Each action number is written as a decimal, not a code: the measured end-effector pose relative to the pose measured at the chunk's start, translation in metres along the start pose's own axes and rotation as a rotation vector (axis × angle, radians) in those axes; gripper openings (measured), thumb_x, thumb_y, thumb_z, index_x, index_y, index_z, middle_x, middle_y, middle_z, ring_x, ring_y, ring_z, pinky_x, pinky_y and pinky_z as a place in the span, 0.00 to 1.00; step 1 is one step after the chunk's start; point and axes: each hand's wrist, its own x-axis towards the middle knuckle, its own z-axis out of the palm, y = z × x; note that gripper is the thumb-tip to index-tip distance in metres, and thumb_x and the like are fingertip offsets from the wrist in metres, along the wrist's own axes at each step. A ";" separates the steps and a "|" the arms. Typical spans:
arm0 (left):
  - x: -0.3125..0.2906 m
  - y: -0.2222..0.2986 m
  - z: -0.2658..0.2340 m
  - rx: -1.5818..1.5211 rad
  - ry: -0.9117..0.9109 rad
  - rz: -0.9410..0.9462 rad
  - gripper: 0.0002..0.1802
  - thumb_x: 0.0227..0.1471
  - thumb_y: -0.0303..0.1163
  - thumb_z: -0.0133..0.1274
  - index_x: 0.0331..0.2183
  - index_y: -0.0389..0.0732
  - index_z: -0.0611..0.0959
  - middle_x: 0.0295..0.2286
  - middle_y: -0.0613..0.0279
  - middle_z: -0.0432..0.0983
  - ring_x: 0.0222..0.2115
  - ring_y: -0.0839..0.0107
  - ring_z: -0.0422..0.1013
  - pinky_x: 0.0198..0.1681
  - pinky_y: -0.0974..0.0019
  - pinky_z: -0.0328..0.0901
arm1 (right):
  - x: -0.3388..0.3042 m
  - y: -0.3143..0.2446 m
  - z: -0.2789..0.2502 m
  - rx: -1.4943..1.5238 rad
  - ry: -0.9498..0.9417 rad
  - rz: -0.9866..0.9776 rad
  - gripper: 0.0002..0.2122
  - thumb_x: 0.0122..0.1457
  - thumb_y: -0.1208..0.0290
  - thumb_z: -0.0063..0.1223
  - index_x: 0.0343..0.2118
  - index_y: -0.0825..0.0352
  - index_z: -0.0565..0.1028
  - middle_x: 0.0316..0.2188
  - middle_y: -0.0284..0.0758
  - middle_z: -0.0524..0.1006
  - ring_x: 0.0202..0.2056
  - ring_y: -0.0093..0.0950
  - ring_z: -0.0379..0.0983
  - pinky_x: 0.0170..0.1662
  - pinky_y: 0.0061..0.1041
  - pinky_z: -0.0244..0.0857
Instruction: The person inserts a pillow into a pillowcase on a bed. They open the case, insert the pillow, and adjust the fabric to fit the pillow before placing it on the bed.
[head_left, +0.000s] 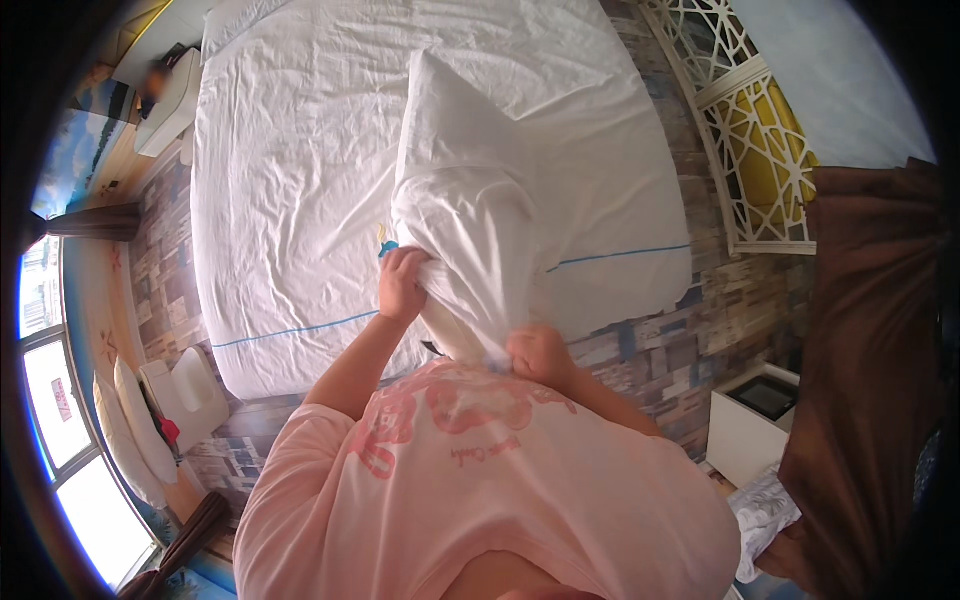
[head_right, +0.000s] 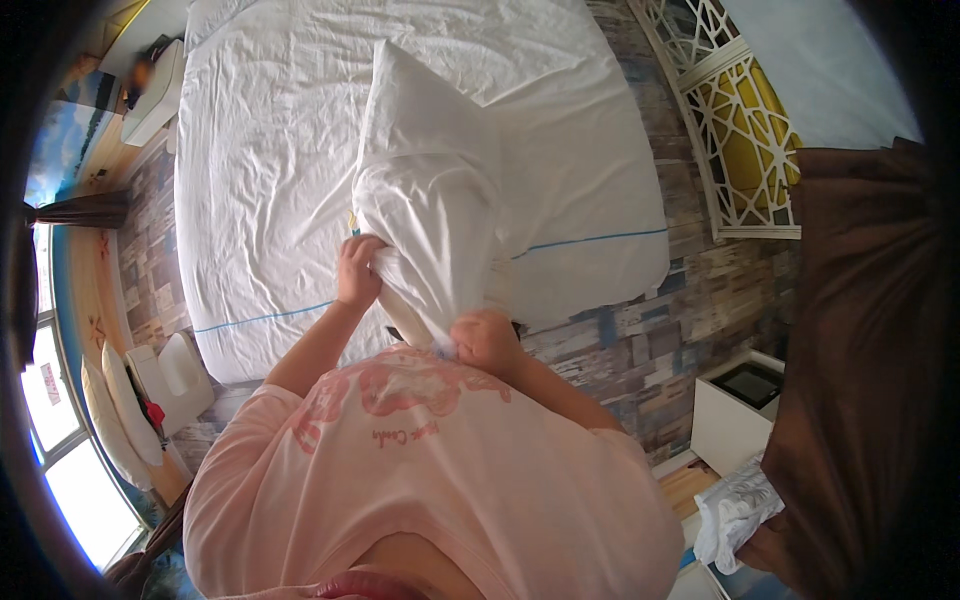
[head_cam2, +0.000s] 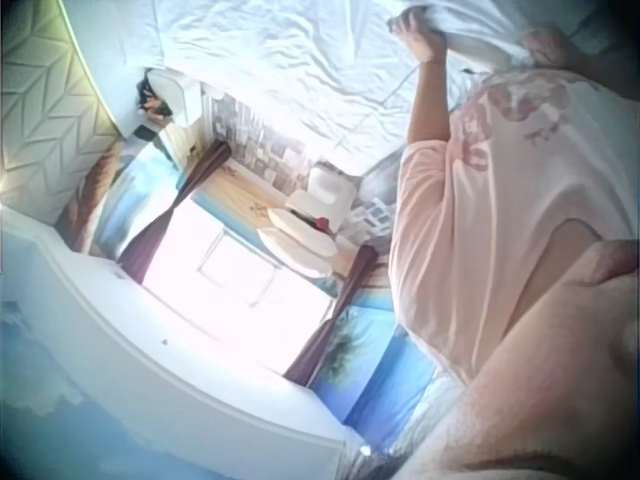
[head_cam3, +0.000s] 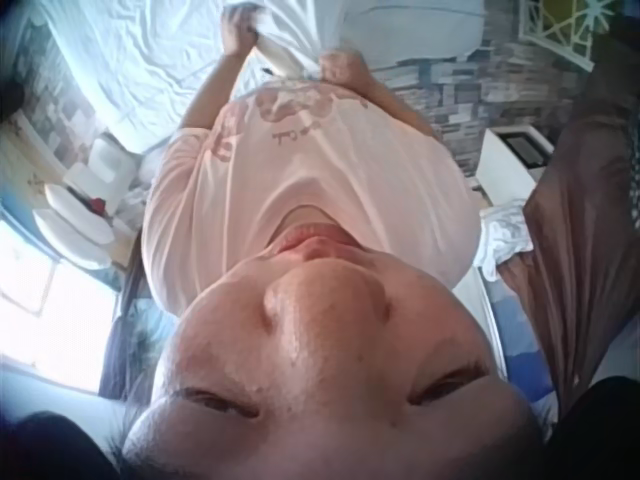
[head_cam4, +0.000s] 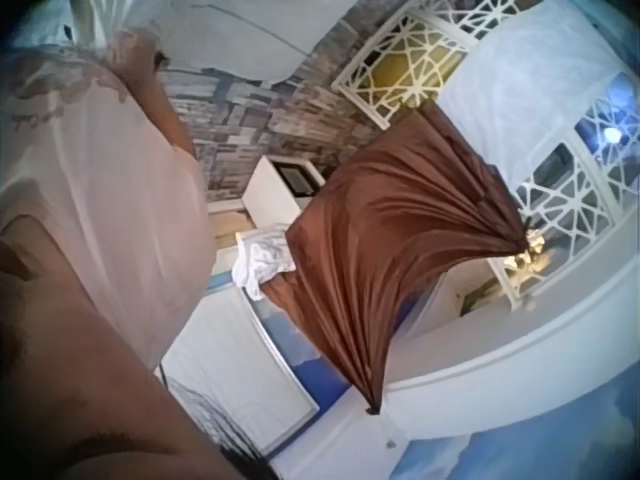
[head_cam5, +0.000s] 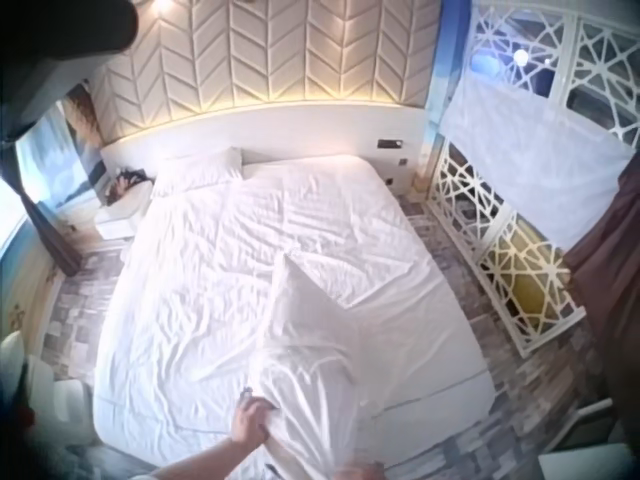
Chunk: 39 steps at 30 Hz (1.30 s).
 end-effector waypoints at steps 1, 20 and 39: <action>-0.001 0.005 -0.008 -0.007 -0.100 0.058 0.14 0.40 0.20 0.54 0.34 0.40 0.81 0.34 0.54 0.77 0.41 0.47 0.71 0.46 0.53 0.66 | 0.001 -0.009 -0.004 0.059 -0.036 -0.037 0.01 0.43 0.78 0.48 0.21 0.68 0.70 0.21 0.44 0.71 0.26 0.49 0.68 0.28 0.44 0.62; 0.007 0.089 -0.028 0.100 -0.940 -0.023 0.09 0.42 0.26 0.57 0.32 0.43 0.83 0.34 0.59 0.78 0.42 0.54 0.73 0.45 0.53 0.68 | 0.045 0.003 0.008 0.246 -0.084 0.325 0.07 0.51 0.80 0.46 0.30 0.70 0.76 0.25 0.46 0.76 0.29 0.40 0.73 0.34 0.33 0.66; -0.006 0.084 -0.054 -0.271 -0.693 -0.124 0.11 0.40 0.21 0.52 0.32 0.34 0.79 0.33 0.51 0.73 0.37 0.48 0.71 0.40 0.53 0.67 | 0.072 0.140 0.064 -0.474 0.196 0.622 0.18 0.57 0.63 0.52 0.50 0.59 0.70 0.43 0.41 0.78 0.46 0.46 0.74 0.48 0.45 0.66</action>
